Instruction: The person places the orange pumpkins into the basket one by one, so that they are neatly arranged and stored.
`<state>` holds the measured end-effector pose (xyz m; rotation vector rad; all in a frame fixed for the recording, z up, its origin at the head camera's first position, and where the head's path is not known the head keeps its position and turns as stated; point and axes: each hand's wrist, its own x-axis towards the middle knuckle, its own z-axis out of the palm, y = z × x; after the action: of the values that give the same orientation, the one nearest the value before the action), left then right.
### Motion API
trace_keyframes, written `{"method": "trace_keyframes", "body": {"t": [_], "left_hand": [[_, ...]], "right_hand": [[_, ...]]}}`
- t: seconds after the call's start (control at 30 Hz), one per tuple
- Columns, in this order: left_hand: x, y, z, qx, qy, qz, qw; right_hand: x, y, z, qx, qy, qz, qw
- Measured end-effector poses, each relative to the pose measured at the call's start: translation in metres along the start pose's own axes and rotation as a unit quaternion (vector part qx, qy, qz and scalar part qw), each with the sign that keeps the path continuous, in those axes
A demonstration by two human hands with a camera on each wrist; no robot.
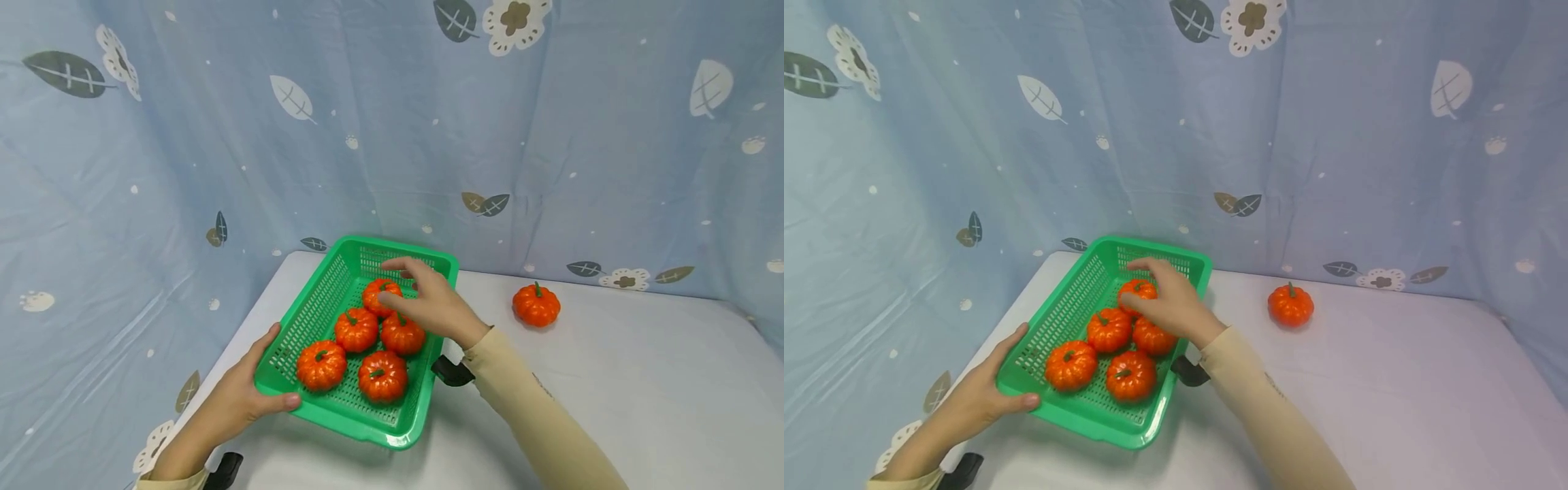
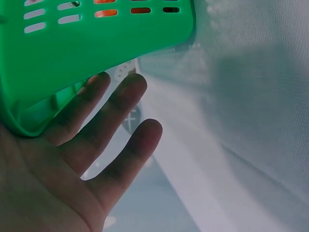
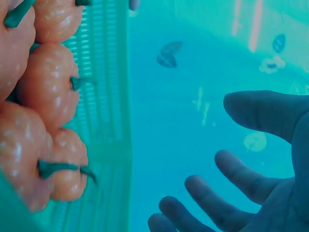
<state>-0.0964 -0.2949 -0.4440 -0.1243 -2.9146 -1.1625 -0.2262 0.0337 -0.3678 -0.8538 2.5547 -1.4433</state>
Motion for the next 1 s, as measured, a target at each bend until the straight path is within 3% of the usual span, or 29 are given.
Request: {"method": "trace_keyframes", "body": {"t": [0.2,1.0], "left_hand": [[0.001,0.002,-0.001,-0.005,-0.001,-0.001,1.0000],[-0.001,-0.002,0.000,-0.007,0.004,-0.003,1.0000]], "right_hand": [[-0.019,0.015,-0.015,0.009,0.032,-0.009,0.9994],[-0.059,0.073,-0.042,-0.011,0.089,0.041,0.9952]]}}
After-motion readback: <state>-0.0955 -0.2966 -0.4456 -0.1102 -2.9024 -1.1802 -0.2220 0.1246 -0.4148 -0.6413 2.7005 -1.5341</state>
